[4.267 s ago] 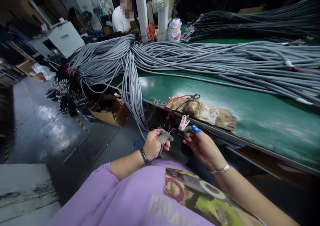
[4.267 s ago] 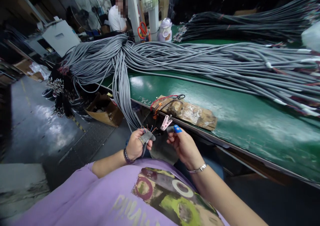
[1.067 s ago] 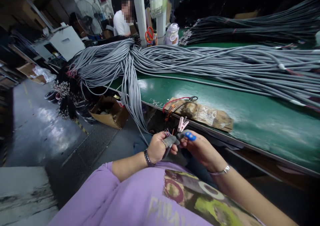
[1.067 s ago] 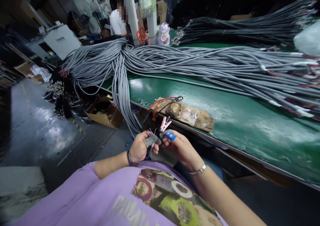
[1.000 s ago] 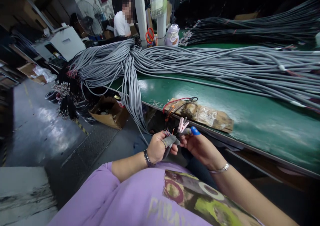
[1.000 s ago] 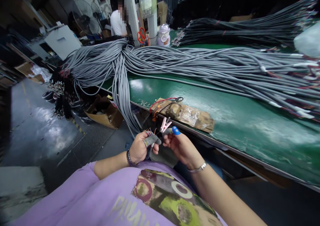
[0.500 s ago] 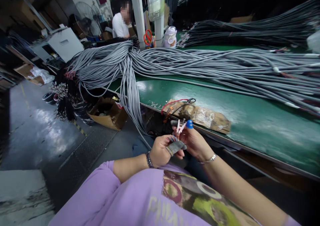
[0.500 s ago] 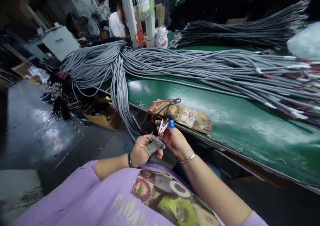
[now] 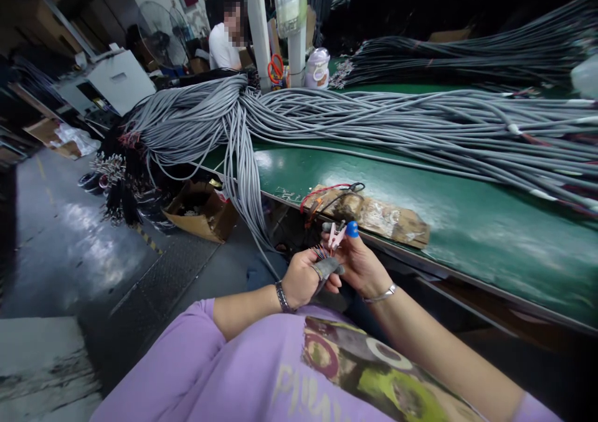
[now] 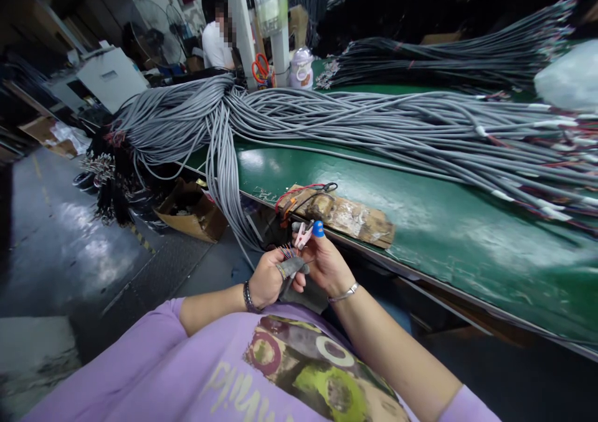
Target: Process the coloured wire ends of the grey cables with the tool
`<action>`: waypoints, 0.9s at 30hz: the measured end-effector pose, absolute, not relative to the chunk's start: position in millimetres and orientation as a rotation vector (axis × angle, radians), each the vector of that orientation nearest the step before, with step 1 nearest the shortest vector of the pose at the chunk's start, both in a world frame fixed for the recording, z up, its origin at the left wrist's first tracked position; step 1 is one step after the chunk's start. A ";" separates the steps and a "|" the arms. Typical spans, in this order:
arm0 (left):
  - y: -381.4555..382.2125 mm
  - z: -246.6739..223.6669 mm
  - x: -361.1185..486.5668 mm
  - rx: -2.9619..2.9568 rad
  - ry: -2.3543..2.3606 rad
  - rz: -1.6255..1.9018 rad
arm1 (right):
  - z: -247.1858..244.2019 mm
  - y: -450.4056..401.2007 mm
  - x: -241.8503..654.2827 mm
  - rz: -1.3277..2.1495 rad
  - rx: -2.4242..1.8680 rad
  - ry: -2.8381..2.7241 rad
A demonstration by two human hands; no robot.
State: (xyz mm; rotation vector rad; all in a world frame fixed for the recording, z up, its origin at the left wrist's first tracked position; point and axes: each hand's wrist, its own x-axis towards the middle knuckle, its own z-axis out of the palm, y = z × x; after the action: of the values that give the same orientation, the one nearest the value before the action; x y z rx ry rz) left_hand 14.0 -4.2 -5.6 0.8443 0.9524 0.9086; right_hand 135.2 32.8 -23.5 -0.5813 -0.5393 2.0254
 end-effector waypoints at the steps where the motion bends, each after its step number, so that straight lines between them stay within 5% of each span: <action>1: -4.8 -5.7 13.2 0.853 0.955 0.911 | -23.6 32.6 135.5 2.010 -0.587 -0.530; 13: -12.7 -0.1 1.2 1.053 0.995 1.029 | -16.9 31.0 141.2 1.903 -0.729 -0.468; 27: 4.4 -4.8 -9.0 1.930 1.210 1.214 | -9.4 28.7 136.1 1.799 -0.851 -0.562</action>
State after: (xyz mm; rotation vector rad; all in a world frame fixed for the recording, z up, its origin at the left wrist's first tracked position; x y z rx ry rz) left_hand -9.0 4.4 -4.8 1.9304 1.2103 1.2136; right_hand 136.1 28.7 -9.4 -0.8512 -0.5622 1.7994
